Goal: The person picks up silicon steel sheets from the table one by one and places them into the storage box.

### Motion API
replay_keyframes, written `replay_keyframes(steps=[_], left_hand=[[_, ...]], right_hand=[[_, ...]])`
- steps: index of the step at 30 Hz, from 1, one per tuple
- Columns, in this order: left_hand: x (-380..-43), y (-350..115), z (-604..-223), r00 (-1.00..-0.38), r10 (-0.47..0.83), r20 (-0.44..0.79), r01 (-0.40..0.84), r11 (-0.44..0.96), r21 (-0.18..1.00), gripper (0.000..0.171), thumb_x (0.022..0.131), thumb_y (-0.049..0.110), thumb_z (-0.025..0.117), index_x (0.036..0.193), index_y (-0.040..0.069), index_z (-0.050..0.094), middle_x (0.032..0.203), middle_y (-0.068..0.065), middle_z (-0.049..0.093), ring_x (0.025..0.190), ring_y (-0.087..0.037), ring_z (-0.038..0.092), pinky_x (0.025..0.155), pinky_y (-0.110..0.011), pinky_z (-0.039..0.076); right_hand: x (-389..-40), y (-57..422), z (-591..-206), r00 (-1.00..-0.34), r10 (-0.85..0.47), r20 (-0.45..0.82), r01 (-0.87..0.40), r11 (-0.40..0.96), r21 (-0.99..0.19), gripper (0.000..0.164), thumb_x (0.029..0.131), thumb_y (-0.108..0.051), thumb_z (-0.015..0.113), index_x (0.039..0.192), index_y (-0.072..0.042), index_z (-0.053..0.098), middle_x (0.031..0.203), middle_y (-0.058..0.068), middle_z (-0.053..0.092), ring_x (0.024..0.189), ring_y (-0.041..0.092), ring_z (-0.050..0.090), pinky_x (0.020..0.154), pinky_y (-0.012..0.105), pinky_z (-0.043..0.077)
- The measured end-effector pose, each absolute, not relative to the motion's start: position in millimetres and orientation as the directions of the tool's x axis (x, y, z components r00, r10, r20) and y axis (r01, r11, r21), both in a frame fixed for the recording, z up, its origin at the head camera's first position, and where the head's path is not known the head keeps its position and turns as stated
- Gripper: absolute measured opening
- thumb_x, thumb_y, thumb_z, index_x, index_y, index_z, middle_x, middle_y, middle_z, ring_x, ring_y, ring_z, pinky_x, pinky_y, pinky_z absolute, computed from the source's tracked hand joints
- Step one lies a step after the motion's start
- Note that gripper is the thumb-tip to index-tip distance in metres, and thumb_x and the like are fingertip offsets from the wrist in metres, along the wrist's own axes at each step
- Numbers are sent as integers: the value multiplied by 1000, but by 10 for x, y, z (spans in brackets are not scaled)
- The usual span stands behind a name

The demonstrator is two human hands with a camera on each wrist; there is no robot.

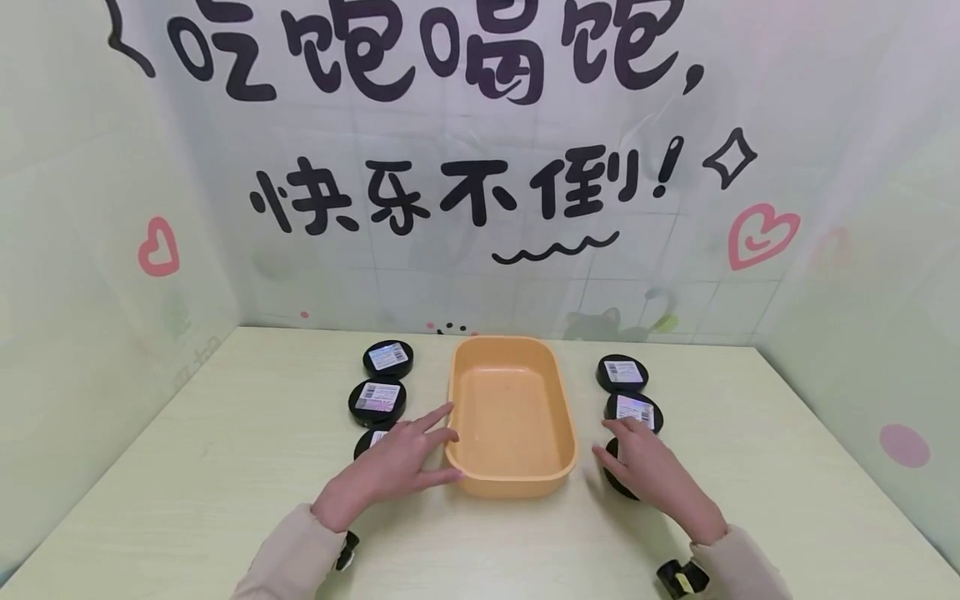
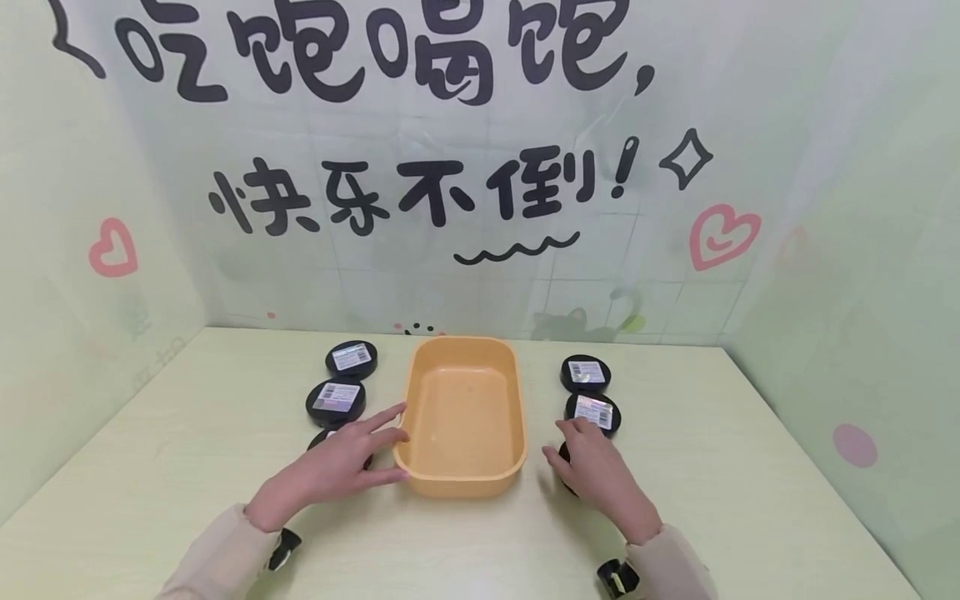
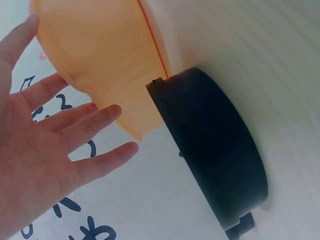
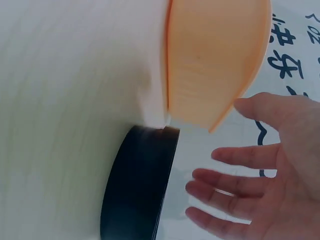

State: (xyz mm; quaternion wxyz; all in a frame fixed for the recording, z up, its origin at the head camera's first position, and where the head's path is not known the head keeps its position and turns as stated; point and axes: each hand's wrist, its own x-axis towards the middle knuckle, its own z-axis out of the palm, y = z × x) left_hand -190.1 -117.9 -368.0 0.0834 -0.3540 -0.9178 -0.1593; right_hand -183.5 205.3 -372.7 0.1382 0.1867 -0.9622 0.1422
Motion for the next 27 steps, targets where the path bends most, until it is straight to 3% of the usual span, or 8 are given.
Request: replay_keyframes(steps=[3,8,18,27], left_hand=[[-1902,-1178,-3677,-739,620,264,673,700,239,43,80,45,60,103,8,62,133,-21,41,100,-29,57,85,-45,42],[-1902,-1180,-3676,-746,613,259,665,706,244,43,80,45,60,102,9,62,133,-20,41,94,-28,59,81,-42,44],[-1899,-1180,-3686,-754,609,248,657,710,254,42,80,44,61,103,9,62,134,-19,41,89,-25,61,78,-42,45],[-1898,-1175,-3668,-758,606,242,653,711,263,42,80,44,60,103,9,61,134,-19,41,92,-26,60,78,-40,46]], right_hand=[[-1814,2110,-3748,-898,-285,334,-350,924,-152,35,78,-23,66,97,6,60,91,19,56,84,32,53,70,45,45],[-1774,2173,-3787,-926,-238,295,-285,950,-130,45,72,-31,71,94,6,60,89,20,51,80,34,49,63,47,44],[-1756,2197,-3838,-965,-181,189,-210,967,-144,65,67,-42,73,102,10,54,93,29,48,80,36,46,59,47,43],[-1772,2204,-3855,-979,-131,157,-164,961,-220,69,63,-40,76,104,9,50,89,29,45,75,36,43,53,43,42]])
